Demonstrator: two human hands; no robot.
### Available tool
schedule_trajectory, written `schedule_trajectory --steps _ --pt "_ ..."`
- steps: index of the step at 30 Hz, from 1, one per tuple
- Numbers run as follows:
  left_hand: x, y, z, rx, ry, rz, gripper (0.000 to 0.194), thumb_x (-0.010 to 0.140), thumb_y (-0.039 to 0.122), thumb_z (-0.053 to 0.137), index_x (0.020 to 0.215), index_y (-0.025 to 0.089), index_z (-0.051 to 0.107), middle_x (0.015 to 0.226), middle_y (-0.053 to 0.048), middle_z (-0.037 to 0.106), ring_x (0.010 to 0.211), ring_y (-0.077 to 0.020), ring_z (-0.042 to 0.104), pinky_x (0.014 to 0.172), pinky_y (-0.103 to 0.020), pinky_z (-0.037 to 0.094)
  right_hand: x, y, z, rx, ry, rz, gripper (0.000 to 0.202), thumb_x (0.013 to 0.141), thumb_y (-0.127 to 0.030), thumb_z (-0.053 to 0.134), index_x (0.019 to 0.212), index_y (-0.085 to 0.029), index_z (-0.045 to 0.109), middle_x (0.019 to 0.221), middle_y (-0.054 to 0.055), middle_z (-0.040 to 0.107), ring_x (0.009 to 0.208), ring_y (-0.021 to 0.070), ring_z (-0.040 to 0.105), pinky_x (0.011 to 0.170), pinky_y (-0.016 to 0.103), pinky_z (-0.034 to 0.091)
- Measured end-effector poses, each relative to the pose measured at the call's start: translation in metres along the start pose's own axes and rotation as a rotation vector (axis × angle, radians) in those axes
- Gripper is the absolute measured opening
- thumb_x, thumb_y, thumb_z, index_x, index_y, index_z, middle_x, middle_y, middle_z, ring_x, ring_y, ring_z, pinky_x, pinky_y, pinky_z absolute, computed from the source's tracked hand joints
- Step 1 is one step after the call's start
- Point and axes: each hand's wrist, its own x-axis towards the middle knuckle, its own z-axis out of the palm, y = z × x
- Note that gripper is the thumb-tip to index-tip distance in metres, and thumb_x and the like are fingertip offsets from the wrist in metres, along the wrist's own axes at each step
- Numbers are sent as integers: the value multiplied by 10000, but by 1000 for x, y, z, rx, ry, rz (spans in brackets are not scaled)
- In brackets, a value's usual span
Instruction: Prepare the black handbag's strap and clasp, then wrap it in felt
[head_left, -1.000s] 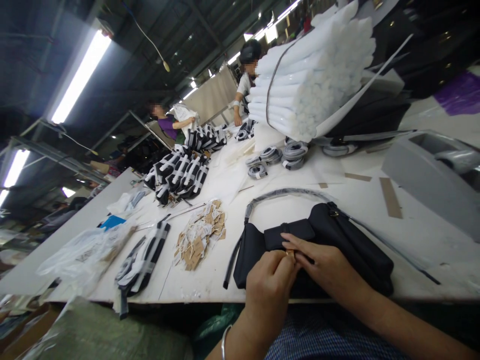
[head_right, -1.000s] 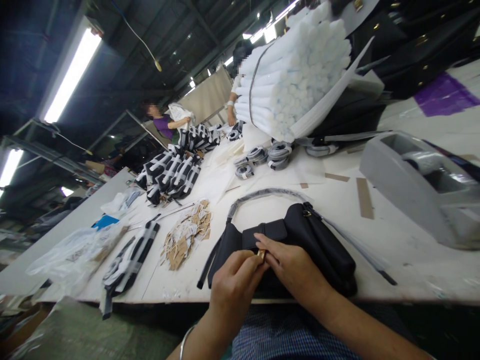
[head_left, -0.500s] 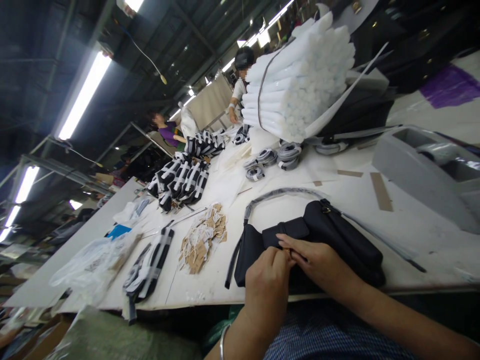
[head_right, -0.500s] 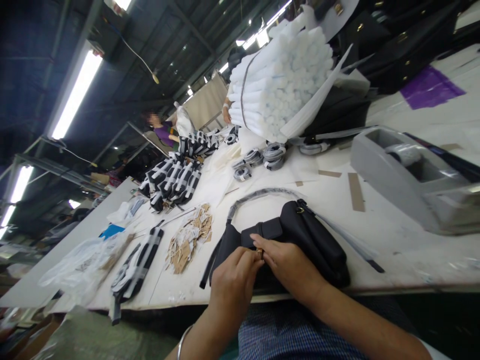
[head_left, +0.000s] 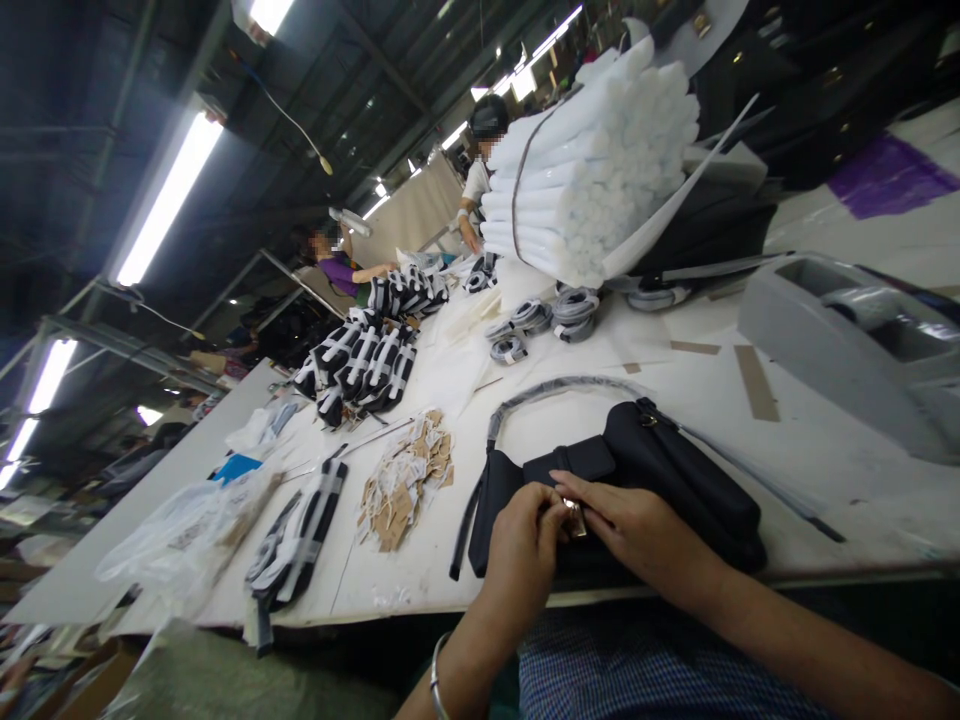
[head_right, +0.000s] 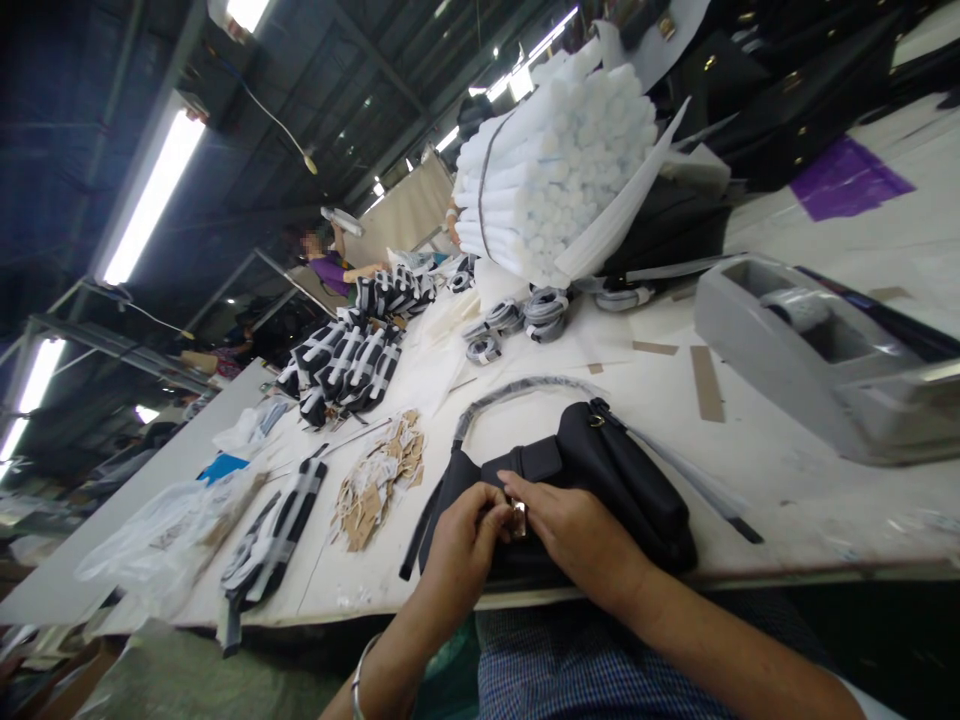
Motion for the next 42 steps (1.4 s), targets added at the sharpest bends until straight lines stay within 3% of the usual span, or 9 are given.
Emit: schedule_trajectory --steps 2,5,9,14,22,31,42 --pt "-3 1 -2 -27 13 23 166 946 136 569 798 201 610 763 26 662 724 -128 629 696 -241 478 0 0 0 1 -1 12 482 923 -2 447 1381 -103 560 1317 128 660 1113 207 695 1000 331 560" --pt "-12 1 -1 79 53 187 83 896 135 670 931 209 685 918 -12 702 860 -151 669 785 -247 516 2 -2 -1 24 -3 35 500 916 3 446 1393 -109 548 1285 116 683 1080 189 709 986 318 569" --pt "-23 2 3 332 133 345 133 937 129 601 1002 206 689 936 -35 702 833 -159 685 766 -254 542 3 -4 0 -9 -4 65 503 916 0 449 1395 -112 555 1254 122 698 1041 197 724 972 331 584" --pt "-29 14 5 648 118 281 108 930 115 595 919 209 648 829 -9 685 726 -163 660 635 -257 510 4 -11 1 -134 -84 74 515 905 14 462 1403 -82 550 1197 159 716 968 245 744 927 383 615" --pt "-30 34 14 1019 100 217 185 802 34 690 759 192 602 738 -15 657 593 -185 629 473 -304 422 5 -16 1 -168 -111 25 631 804 89 427 1405 -68 542 1118 153 740 902 244 753 799 346 656" --pt "-29 47 23 1103 95 144 173 805 64 708 746 191 605 702 -15 638 564 -193 613 462 -313 416 2 -12 3 -91 -138 37 617 809 64 397 1397 -55 542 1121 161 732 915 258 745 800 403 655" --pt "-31 42 27 1085 146 138 223 763 21 744 757 192 600 736 5 645 585 -170 614 476 -304 403 2 -9 5 -48 -123 48 586 831 53 408 1384 -72 557 1123 160 734 927 254 744 839 402 645"
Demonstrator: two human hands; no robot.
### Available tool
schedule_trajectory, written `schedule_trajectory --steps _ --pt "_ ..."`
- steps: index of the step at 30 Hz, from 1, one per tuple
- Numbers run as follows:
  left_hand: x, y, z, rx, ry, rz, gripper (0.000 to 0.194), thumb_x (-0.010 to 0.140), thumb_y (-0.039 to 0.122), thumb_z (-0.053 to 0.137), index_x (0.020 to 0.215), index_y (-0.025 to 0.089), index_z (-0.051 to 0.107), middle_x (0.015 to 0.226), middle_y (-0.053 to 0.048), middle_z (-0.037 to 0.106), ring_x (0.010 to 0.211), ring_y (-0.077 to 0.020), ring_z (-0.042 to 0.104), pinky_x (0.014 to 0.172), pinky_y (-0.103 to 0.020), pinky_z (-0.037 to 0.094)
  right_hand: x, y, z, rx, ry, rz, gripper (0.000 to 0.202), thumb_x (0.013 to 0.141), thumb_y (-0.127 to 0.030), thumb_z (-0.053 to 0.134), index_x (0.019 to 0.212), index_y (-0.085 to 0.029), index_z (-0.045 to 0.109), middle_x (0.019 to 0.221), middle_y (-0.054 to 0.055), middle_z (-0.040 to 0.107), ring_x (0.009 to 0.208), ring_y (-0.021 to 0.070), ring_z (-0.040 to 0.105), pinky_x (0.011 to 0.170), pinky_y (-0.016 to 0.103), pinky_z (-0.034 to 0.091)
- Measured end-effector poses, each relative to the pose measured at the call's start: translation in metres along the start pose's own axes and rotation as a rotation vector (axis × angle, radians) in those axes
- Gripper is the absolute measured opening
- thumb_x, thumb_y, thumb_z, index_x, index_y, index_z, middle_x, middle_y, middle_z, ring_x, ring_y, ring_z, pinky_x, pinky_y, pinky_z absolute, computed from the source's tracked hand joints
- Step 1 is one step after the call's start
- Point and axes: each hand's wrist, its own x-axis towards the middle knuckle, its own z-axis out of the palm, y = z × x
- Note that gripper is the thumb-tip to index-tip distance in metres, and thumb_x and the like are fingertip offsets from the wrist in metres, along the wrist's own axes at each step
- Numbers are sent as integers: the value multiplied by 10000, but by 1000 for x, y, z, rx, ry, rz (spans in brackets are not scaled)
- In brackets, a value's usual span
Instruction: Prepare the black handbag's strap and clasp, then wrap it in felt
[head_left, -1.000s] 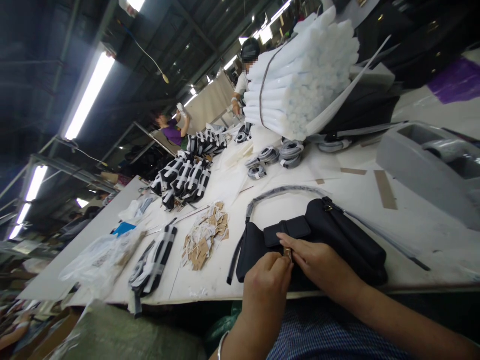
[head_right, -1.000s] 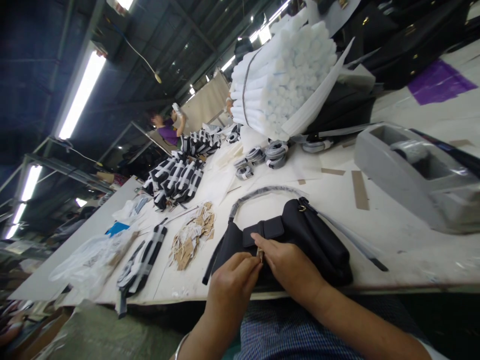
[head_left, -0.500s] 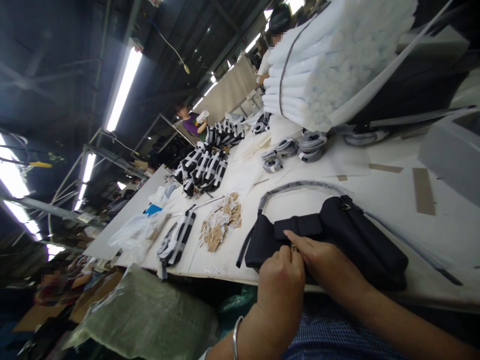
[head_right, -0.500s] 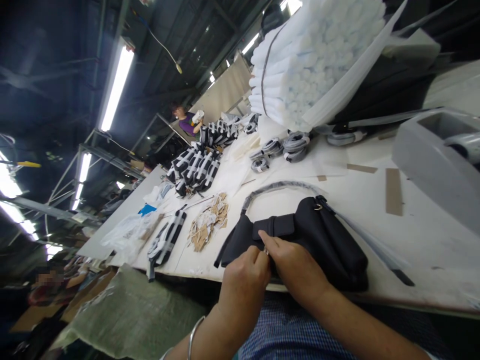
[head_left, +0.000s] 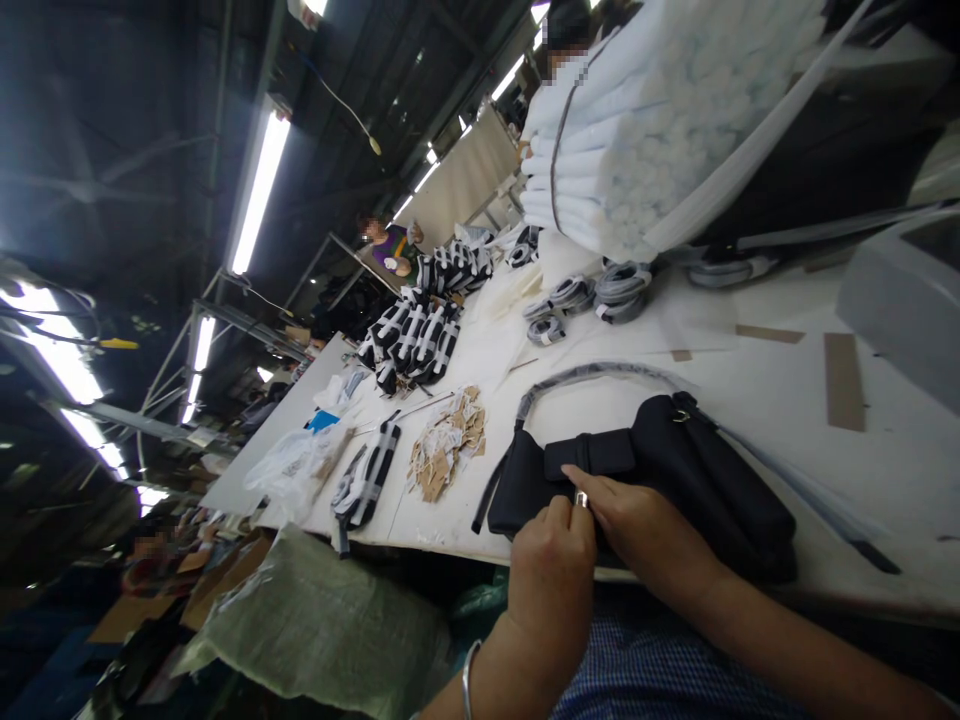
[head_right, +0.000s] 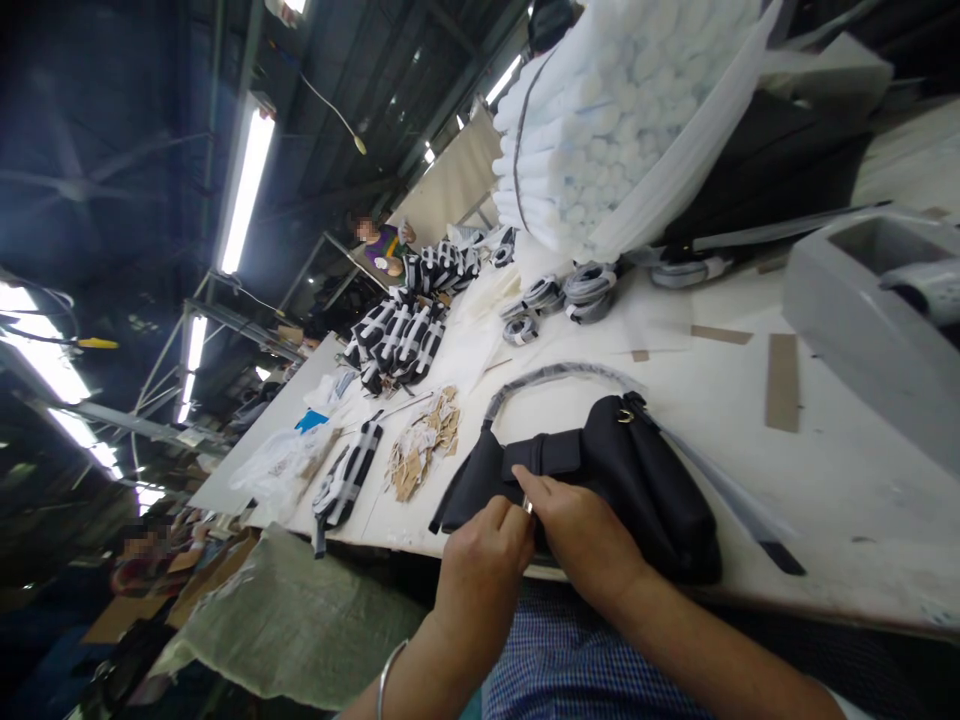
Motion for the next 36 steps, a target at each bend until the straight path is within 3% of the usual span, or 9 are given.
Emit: schedule_trajectory --steps 8,15,28,32,36 --pt "3 -5 6 -28 25 19 227 777 37 750 778 196 588 729 11 624 616 -175 605 540 -310 451 -1 0 -2 24 -22 5 612 834 70 388 1408 -86 534 1140 145 733 937 234 743 855 380 639" --pt "5 -19 11 -323 -59 -39 119 888 100 632 806 184 613 763 -5 624 691 -167 605 603 -300 427 -3 2 -1 35 30 -21 590 833 78 377 1376 -67 558 1167 158 725 967 246 740 854 401 642" --pt "9 -41 17 -589 -70 -134 115 875 76 648 815 172 630 770 17 607 680 -120 567 636 -241 433 -4 4 -1 14 83 -45 481 913 15 392 1341 -79 592 1184 139 726 984 245 741 862 374 644" --pt "6 -44 12 -858 -48 -86 92 897 131 675 962 198 673 924 2 684 854 -125 639 778 -224 492 -3 7 0 57 131 -52 434 947 -31 402 1334 -61 598 1249 148 696 1050 239 722 915 356 623" --pt "4 -43 16 -1037 -14 -68 259 785 134 807 1009 215 707 998 -5 703 919 -134 666 843 -219 514 -2 9 1 76 150 -51 449 934 -42 416 1345 -77 596 1288 139 677 1082 223 710 950 334 604"
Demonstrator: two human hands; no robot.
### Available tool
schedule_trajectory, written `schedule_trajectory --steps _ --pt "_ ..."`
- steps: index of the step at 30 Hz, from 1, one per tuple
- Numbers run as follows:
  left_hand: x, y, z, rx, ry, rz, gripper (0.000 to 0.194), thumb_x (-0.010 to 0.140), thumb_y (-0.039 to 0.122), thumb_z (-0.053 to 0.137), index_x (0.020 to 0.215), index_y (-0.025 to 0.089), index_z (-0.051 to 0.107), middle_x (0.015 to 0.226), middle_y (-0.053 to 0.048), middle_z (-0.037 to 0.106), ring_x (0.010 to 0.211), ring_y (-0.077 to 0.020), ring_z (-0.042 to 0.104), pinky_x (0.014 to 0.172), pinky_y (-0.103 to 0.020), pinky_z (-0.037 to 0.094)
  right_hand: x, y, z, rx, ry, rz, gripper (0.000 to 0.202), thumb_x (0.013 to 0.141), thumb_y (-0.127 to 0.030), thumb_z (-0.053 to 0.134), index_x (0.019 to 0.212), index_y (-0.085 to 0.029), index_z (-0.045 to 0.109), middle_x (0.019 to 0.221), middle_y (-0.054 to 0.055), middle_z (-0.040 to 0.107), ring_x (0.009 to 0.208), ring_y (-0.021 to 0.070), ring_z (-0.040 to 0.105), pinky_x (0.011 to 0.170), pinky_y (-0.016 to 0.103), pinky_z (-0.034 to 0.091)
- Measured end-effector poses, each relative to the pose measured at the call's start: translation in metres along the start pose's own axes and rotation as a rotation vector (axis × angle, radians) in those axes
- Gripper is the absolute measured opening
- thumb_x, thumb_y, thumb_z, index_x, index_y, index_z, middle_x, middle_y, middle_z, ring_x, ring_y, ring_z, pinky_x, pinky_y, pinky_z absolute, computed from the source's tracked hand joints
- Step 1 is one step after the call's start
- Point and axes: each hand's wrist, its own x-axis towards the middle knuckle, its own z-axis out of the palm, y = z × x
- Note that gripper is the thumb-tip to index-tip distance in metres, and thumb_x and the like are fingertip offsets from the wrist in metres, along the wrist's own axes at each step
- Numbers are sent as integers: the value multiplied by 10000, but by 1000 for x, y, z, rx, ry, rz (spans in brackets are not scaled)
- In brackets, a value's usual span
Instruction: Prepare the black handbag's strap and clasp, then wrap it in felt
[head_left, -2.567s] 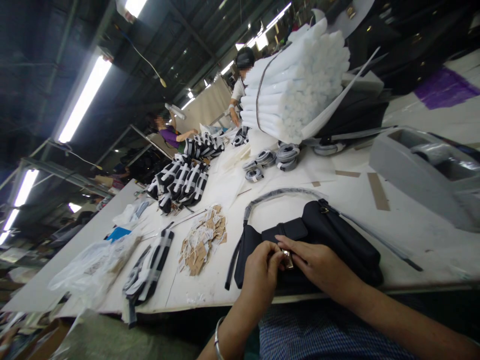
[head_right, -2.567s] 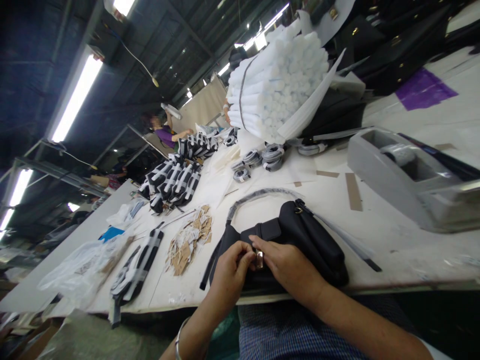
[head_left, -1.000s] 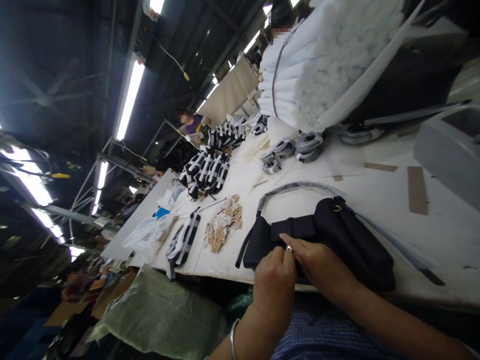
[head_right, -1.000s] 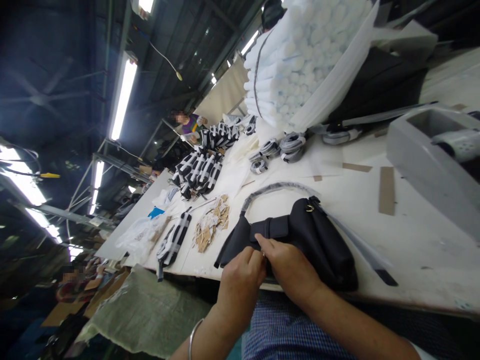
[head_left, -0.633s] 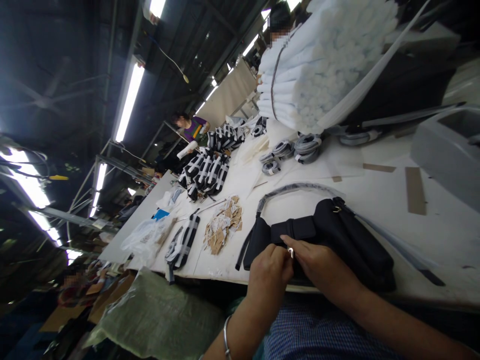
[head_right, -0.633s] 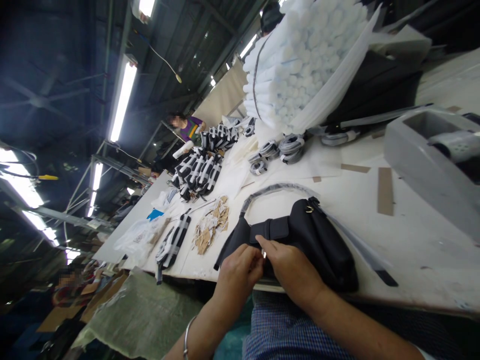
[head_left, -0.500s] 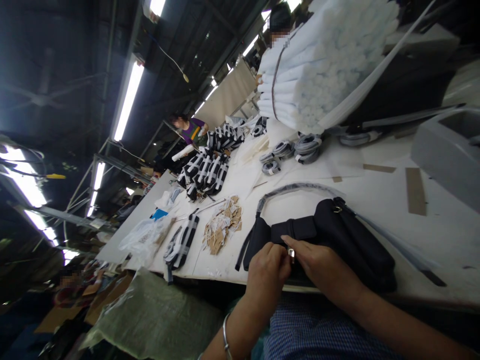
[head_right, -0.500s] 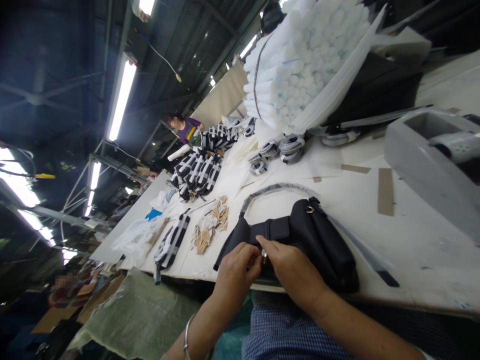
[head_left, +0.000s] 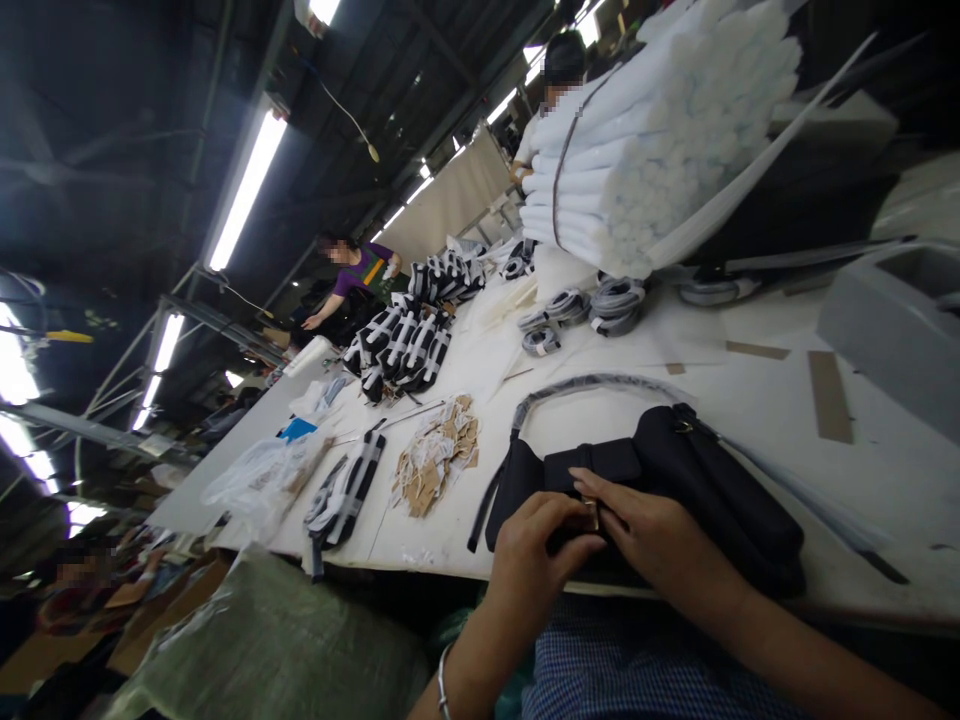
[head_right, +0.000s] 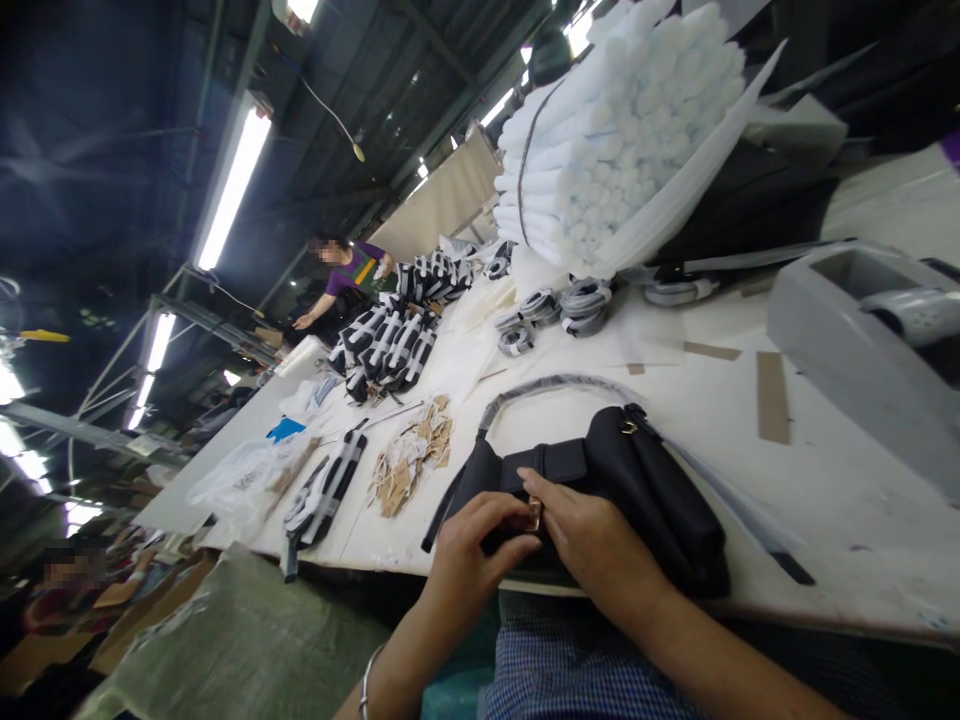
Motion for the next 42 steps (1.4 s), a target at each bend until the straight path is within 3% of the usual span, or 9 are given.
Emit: schedule_trajectory --steps 10,16,20,23,27,30,34,37,42 --pt "7 -23 4 -23 39 163 190 806 89 767 965 193 769 932 -45 742 857 -148 704 790 -218 550 4 -9 -20 109 -83 82 478 928 -130 470 1397 -129 563 1333 85 658 1196 179 648 1072 310 512" --pt "13 -26 0 -57 -46 162 182 796 59 761 939 172 768 914 -51 740 860 -154 704 801 -218 551 9 -22 -34 271 -216 258 588 895 -240 575 1468 -144 483 1415 95 593 1285 230 583 1129 388 466" --pt "16 -28 1 -19 -46 164 280 800 84 767 1053 200 736 945 -42 726 859 -165 696 783 -237 554 11 -21 -33 434 -232 401 572 951 -300 562 1498 -182 442 1464 93 548 1314 229 556 1152 396 442" --pt "18 -31 5 10 -25 216 223 867 102 695 1057 216 725 994 -47 732 911 -183 704 807 -261 560 11 -19 -32 535 -220 460 588 960 -322 593 1512 -211 421 1527 98 474 1337 239 533 1166 399 425" --pt "23 -33 8 32 -24 147 236 850 119 723 1062 215 681 967 -27 738 856 -191 708 775 -290 570 13 -18 -32 628 -162 488 594 949 -351 640 1497 -233 442 1584 107 385 1340 265 528 1166 416 422" --pt "27 -33 9 -71 -37 66 347 788 93 777 1079 221 637 957 5 737 819 -170 708 735 -263 565 15 -19 -32 671 -146 498 614 939 -364 656 1498 -230 442 1533 135 458 1282 287 582 1125 452 467" --pt "27 -33 6 -96 -58 107 354 804 174 791 1115 233 632 968 9 733 847 -171 703 759 -277 575 15 -19 -31 564 -103 463 513 954 -365 622 1438 -222 527 1424 128 580 1212 279 637 1065 439 525" --pt "19 -32 1 17 -22 239 362 878 234 724 1217 238 598 1105 -28 735 996 -208 698 915 -380 579 14 -20 -32 309 -23 418 409 978 -364 578 1364 -229 607 1364 100 634 1215 270 636 1079 440 513" --pt "-7 -40 0 199 58 474 389 997 273 535 1377 199 495 1287 -73 697 1191 -214 655 1103 -490 492 18 -25 -41 -82 -28 180 357 1010 -249 484 1336 -245 628 1331 53 661 1230 218 626 1116 385 485"
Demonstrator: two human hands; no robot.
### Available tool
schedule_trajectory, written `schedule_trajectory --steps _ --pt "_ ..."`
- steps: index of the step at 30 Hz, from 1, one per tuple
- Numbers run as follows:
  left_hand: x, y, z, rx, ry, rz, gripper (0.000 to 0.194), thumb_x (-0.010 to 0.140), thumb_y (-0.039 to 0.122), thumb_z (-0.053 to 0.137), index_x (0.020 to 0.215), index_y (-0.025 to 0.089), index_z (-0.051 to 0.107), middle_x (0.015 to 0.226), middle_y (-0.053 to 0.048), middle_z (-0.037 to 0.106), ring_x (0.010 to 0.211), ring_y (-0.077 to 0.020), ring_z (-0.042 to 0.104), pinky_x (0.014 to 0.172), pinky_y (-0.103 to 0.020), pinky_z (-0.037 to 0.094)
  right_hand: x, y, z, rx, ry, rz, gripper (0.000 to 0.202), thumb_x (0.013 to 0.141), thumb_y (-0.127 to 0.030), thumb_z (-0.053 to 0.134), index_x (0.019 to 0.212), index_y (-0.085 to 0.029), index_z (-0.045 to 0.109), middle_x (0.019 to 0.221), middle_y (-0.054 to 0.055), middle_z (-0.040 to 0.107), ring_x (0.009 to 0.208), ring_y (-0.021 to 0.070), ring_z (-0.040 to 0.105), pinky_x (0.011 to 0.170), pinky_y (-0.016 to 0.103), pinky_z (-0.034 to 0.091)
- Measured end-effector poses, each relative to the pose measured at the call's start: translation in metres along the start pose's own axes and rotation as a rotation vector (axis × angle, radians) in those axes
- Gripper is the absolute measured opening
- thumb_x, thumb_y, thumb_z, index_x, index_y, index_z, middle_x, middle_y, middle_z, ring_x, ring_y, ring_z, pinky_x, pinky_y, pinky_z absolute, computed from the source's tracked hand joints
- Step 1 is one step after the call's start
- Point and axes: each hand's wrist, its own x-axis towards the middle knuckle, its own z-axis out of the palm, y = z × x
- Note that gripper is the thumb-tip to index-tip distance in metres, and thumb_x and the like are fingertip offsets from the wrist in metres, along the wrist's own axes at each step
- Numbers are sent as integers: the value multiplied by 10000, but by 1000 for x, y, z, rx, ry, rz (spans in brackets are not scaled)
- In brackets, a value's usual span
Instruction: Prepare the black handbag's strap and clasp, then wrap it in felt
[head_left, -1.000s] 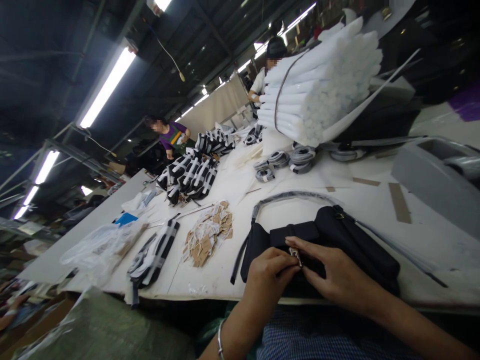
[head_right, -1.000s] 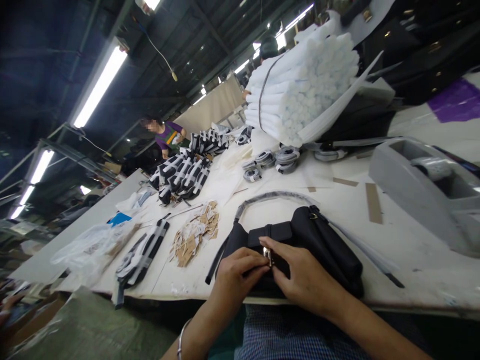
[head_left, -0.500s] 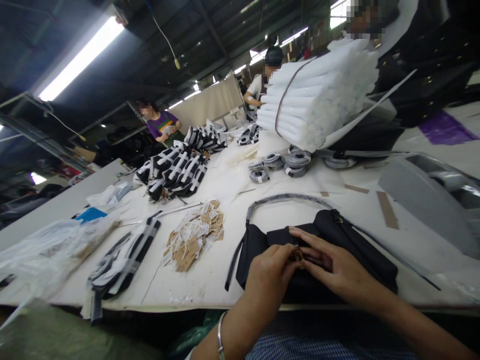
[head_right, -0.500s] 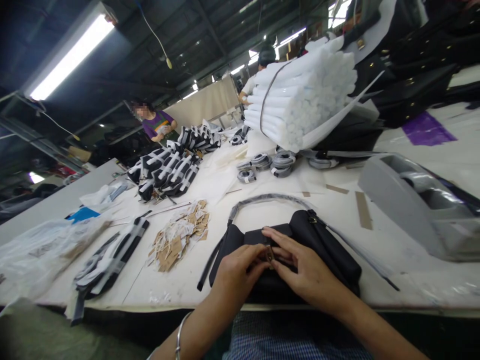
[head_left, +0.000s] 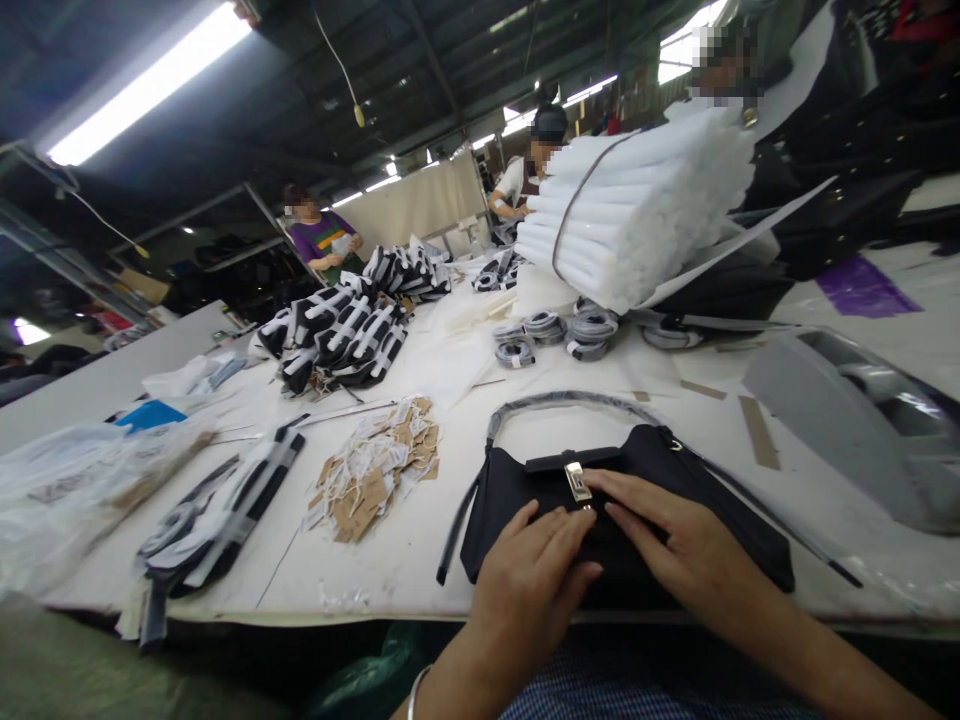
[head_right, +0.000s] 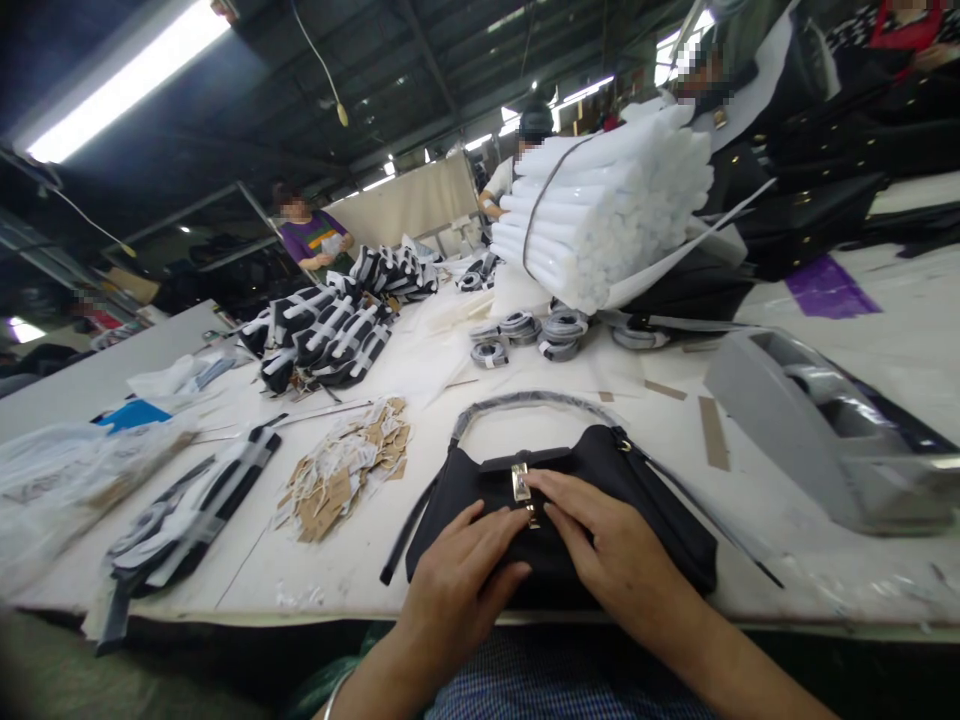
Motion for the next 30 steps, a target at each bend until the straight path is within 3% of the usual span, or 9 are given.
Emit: schedule_trajectory --steps 3,5,8,10,15,19,23,27,30 --pt "-16 -2 9 84 21 72 322 1012 280 488 1313 192 560 1292 -64 698 1231 -234 637 1062 -498 532 9 -3 -7 -169 -77 -141 441 981 -155 445 1393 -233 581 1374 82 624 1231 222 624 1069 380 528" --pt "-25 -5 17 115 20 92 300 1018 293 473 1277 206 595 1294 -52 698 1221 -240 645 1021 -495 564 17 -6 -11 -283 -116 -220 407 941 -120 461 1271 -232 671 1417 102 579 1269 257 592 1058 417 536" --pt "-32 -8 30 135 29 80 317 1018 306 472 1296 212 592 1325 -47 678 1233 -246 636 1016 -510 567 33 -10 -19 -357 -114 -292 334 928 -101 457 1112 -211 712 1476 106 515 1324 277 538 1100 447 496" --pt "-35 -9 35 146 21 61 328 1011 303 489 1313 219 585 1356 -43 658 1261 -249 616 1037 -522 551 49 -8 -22 -360 -92 -307 346 945 -108 438 1180 -212 669 1479 94 516 1344 260 518 1145 450 451" --pt "-36 -7 36 153 7 59 341 1002 315 499 1317 219 587 1380 -40 639 1282 -258 599 1048 -527 543 113 22 -12 -406 -140 -99 575 918 -239 583 1470 -139 459 1482 159 515 1365 321 495 1157 504 409" --pt "-34 -7 35 147 53 69 333 1005 320 485 1293 208 610 1348 -57 661 1247 -265 626 1023 -516 563 149 31 -3 -349 -262 82 510 866 -261 658 1361 -154 593 1119 100 757 1064 310 711 946 434 583" --pt "-33 -8 34 110 97 73 326 1006 325 486 1272 199 625 1317 -65 682 1214 -268 648 1004 -512 574 110 9 -12 -236 -325 -72 195 911 -239 612 1013 -257 777 986 -19 788 927 222 752 856 302 618" --pt "-32 -10 33 18 134 32 308 1003 330 501 1248 197 633 1227 -76 724 1173 -244 670 1015 -496 570 35 0 -23 -257 -402 -264 443 897 -63 459 1178 -256 743 1144 15 752 1011 202 736 928 293 609" --pt "-34 -10 35 -62 181 8 298 999 330 520 1213 160 637 1111 -101 742 1112 -207 688 1060 -444 541 5 6 -24 -267 -457 -270 596 841 19 416 1308 -252 669 1310 29 671 1173 201 662 1032 321 551"
